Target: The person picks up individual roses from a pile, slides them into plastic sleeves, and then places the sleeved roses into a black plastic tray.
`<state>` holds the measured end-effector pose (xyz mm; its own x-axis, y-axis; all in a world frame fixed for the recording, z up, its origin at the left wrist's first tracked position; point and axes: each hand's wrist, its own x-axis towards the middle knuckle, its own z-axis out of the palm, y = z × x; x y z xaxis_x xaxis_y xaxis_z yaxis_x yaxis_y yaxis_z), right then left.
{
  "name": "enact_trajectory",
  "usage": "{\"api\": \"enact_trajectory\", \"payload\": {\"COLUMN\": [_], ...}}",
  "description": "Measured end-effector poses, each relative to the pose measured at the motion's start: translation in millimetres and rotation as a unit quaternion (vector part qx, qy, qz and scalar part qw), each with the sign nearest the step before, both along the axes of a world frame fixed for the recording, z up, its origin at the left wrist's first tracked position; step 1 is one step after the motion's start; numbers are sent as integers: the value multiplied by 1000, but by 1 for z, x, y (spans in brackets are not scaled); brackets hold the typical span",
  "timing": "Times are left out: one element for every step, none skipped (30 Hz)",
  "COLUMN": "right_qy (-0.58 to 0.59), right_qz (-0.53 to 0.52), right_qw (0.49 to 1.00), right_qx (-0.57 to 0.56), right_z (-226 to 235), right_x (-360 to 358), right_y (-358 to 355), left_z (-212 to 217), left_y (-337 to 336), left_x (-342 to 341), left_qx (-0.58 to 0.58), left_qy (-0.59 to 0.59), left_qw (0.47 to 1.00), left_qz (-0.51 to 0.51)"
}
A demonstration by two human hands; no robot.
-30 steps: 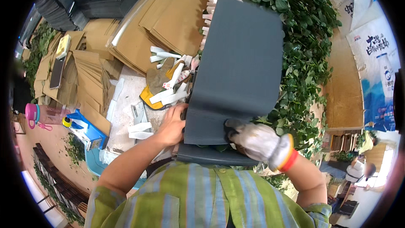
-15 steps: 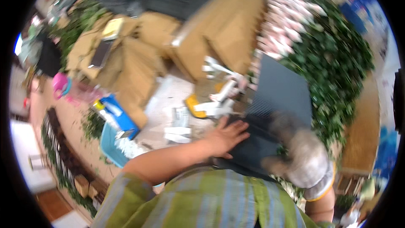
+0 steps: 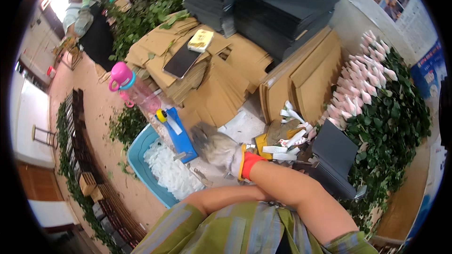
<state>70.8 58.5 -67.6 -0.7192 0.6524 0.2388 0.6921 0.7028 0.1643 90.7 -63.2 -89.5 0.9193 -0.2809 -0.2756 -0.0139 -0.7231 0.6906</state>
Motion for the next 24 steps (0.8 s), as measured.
{"api": "enact_trajectory", "payload": {"right_qy": [-36, -71, -21, 29, 102, 176, 182, 188, 397, 584, 701, 752, 794, 865, 922, 915, 802, 810, 788, 782, 775, 759, 740, 713], "right_qz": [12, 18, 34, 46, 21, -13, -151, -287, -364, -424, -438, -432, -411, -361, -309, -365, -445, -400, -415, -428, -441, -436, -432, -468], "right_qw": [999, 996, 993, 985, 981, 971, 945, 896, 781, 614, 518, 477, 442, 334, 212, 129, 293, 253, 300, 262, 223, 201, 181, 233], "right_qx": [-23, -50, -108, -163, -164, -162, -226, -283, -318, -320, -220, -144, -73, -95, -101, -117, -270, -346, -342, -369, -395, -439, -483, -467], "right_z": [2, 8, 57, 113, 143, 169, 203, 232, 250, 258, 234, 220, 202, 182, 162, 156, 169, 167, 165, 149, 131, 111, 89, 81], "right_x": [10, 25, 39, 60, 90, 124, 147, 168, 186, 190, 181, 163, 148, 149, 151, 152, 159, 170, 176, 184, 193, 195, 196, 189], "right_y": [-12, -27, -40, -61, -94, -126, -156, -188, -232, -279, -318, -335, -349, -357, -366, -370, -368, -370, -369, -366, -364, -348, -331, -311], "left_z": [3, 10, 10, 11, 15, 16, 16, 18, 20, 19, 19, 18, 18, 18, 19, 20, 21, 23, 24, 25, 24, 19, 13, 9], "left_y": [2, 0, 0, 1, 3, 5, 5, 5, 5, 5, 5, 7, 9, 8, 7, 9, 8, 7, 7, 9, 9, 8, 8, 9], "left_x": [-1, 2, 4, 5, 7, 9, 15, 17, 17, 18, 21, 22, 22, 20, 19, 19, 21, 21, 22, 23, 23, 23, 22, 22], "left_qx": [20, 44, 58, 71, 87, 99, 108, 117, 122, 125, 115, 107, 108, 112, 100, 92, 83, 84, 85, 86, 87, 85, 83, 82], "left_qy": [-9, -24, -30, -37, -47, -53, -61, -68, -85, -103, -104, -101, -86, -69, -65, -60, -55, -52, -51, -51, -51, -61, -74, -88], "left_qw": [1000, 999, 998, 997, 995, 994, 992, 991, 989, 987, 988, 989, 990, 991, 993, 994, 995, 995, 995, 995, 995, 994, 994, 993], "left_qz": [1, -4, 4, 10, 18, 18, 20, 24, 21, 13, 2, -7, 2, 12, 11, 9, 9, 7, 7, 9, 9, 10, 12, 16]}}
